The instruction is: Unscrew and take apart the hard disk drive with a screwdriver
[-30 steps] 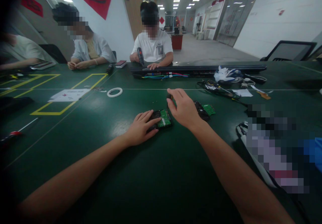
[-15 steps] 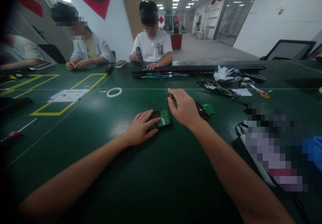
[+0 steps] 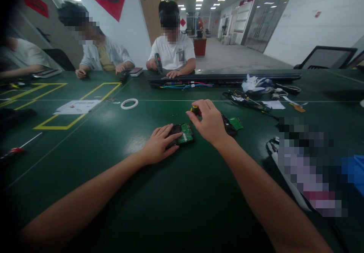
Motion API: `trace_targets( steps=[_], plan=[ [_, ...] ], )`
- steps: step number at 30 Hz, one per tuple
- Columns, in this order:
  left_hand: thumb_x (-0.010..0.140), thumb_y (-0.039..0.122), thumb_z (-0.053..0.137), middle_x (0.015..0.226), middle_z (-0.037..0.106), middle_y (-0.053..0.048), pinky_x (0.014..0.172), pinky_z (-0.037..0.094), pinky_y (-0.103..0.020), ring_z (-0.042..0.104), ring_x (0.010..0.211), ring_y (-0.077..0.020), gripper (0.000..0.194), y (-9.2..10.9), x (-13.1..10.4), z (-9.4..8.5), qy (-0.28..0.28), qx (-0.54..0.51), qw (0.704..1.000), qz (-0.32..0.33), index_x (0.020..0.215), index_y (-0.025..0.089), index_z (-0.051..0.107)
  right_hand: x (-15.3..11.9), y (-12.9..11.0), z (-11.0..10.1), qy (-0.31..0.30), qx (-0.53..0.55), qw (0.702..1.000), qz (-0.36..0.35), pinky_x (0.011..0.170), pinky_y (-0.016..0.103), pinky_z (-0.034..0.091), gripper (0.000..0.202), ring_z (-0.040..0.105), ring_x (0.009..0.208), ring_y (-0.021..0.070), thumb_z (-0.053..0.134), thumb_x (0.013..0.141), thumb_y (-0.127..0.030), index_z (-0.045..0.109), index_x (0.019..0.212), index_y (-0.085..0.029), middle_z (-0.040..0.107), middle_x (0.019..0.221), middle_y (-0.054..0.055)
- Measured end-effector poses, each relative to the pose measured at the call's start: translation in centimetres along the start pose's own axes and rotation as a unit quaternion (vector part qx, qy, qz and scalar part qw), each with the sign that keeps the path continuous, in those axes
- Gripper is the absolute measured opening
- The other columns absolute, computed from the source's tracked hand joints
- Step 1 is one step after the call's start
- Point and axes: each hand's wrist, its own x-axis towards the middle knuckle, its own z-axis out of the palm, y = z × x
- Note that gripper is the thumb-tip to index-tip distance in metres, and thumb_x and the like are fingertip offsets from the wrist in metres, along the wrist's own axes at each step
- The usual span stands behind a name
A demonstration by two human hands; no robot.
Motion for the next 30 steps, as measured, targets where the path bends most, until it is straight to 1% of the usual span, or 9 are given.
trace_targets(
  steps=[4, 7, 10, 12, 15, 19, 23, 27, 30],
  plan=[
    [0.102, 0.05, 0.058, 0.169, 0.03, -0.014, 0.12, 0.03, -0.062, 0.031, 0.154, -0.039, 0.054, -0.11, -0.03, 0.24, 0.005, -0.003, 1.0, -0.002, 0.153, 0.033, 0.051, -0.04, 0.0, 0.19, 0.002, 0.005, 1.0, -0.014, 0.082, 0.043, 0.057, 0.021, 0.068, 0.088, 0.0251, 0.061, 0.097, -0.029, 0.063, 0.116, -0.02, 0.07, 0.106, 0.011],
    [0.102, 0.05, 0.057, 0.169, 0.03, -0.014, 0.12, 0.03, -0.063, 0.031, 0.154, -0.0396, 0.054, -0.1, -0.05, 0.22, 0.007, -0.006, 1.0, -0.001, 0.153, 0.034, 0.051, -0.11, 0.0, 0.29, -0.003, 0.014, 1.0, 0.005, 0.082, 0.044, 0.058, 0.022, 0.07, 0.086, 0.0252, 0.058, 0.098, -0.027, 0.062, 0.119, -0.02, 0.072, 0.108, 0.012],
    [0.102, 0.05, 0.057, 0.169, 0.03, -0.014, 0.12, 0.03, -0.063, 0.032, 0.154, -0.0399, 0.054, -0.07, -0.04, 0.09, 0.005, -0.006, 1.0, 0.0, 0.153, 0.033, 0.052, -0.15, 0.02, 0.25, -0.013, 0.016, 0.999, 0.029, 0.081, 0.044, 0.059, 0.025, 0.071, 0.084, 0.0254, 0.06, 0.097, -0.029, 0.062, 0.121, -0.02, 0.074, 0.103, 0.011],
    [0.102, 0.05, 0.058, 0.17, 0.029, -0.014, 0.12, 0.03, -0.063, 0.031, 0.154, -0.0397, 0.054, -0.06, -0.04, 0.01, 0.005, -0.005, 1.0, 0.0, 0.153, 0.033, 0.051, -0.12, 0.03, 0.18, -0.018, 0.02, 0.999, 0.034, 0.08, 0.044, 0.059, 0.027, 0.072, 0.085, 0.0253, 0.061, 0.097, -0.03, 0.061, 0.123, -0.021, 0.074, 0.105, 0.011],
    [0.102, 0.05, 0.057, 0.17, 0.03, -0.013, 0.12, 0.029, -0.063, 0.031, 0.154, -0.0393, 0.054, -0.06, -0.05, -0.06, 0.005, -0.006, 1.0, 0.0, 0.153, 0.033, 0.051, -0.01, 0.06, 0.06, -0.022, 0.017, 0.999, 0.022, 0.08, 0.043, 0.058, 0.025, 0.071, 0.086, 0.0253, 0.061, 0.098, -0.032, 0.062, 0.121, -0.021, 0.073, 0.109, 0.011],
    [0.102, 0.049, 0.058, 0.169, 0.031, -0.014, 0.12, 0.029, -0.063, 0.03, 0.154, -0.039, 0.055, -0.06, -0.04, -0.05, 0.007, -0.005, 1.0, 0.002, 0.154, 0.033, 0.051, 0.06, 0.01, -0.03, -0.026, -0.001, 1.0, -0.009, 0.086, 0.046, 0.057, 0.024, 0.07, 0.091, 0.0269, 0.061, 0.097, -0.028, 0.062, 0.119, -0.021, 0.073, 0.11, 0.012],
    [0.102, 0.049, 0.058, 0.169, 0.03, -0.014, 0.12, 0.03, -0.063, 0.03, 0.154, -0.039, 0.054, -0.03, -0.04, -0.03, 0.006, -0.008, 1.0, 0.0, 0.154, 0.033, 0.051, -0.02, -0.13, -0.03, -0.025, 0.011, 1.0, 0.005, 0.084, 0.044, 0.059, 0.025, 0.07, 0.095, 0.0271, 0.06, 0.096, -0.025, 0.061, 0.12, -0.019, 0.07, 0.119, 0.015],
    [0.102, 0.05, 0.057, 0.169, 0.031, -0.013, 0.12, 0.029, -0.063, 0.03, 0.154, -0.0382, 0.054, 0.02, -0.07, -0.09, 0.007, -0.009, 1.0, -0.001, 0.154, 0.033, 0.051, 0.01, -0.21, -0.1, -0.029, 0.012, 0.999, 0.023, 0.081, 0.044, 0.059, 0.022, 0.071, 0.088, 0.0264, 0.062, 0.096, -0.029, 0.061, 0.116, -0.019, 0.072, 0.114, 0.014],
    [0.103, 0.05, 0.056, 0.168, 0.031, -0.014, 0.12, 0.03, -0.063, 0.03, 0.154, -0.0381, 0.054, 0.04, -0.07, -0.13, 0.003, -0.003, 1.0, 0.001, 0.154, 0.033, 0.051, 0.14, -0.2, -0.15, -0.028, -0.002, 1.0, -0.002, 0.087, 0.047, 0.058, 0.023, 0.07, 0.095, 0.0286, 0.062, 0.097, -0.031, 0.062, 0.117, -0.019, 0.072, 0.113, 0.014]
  ],
)
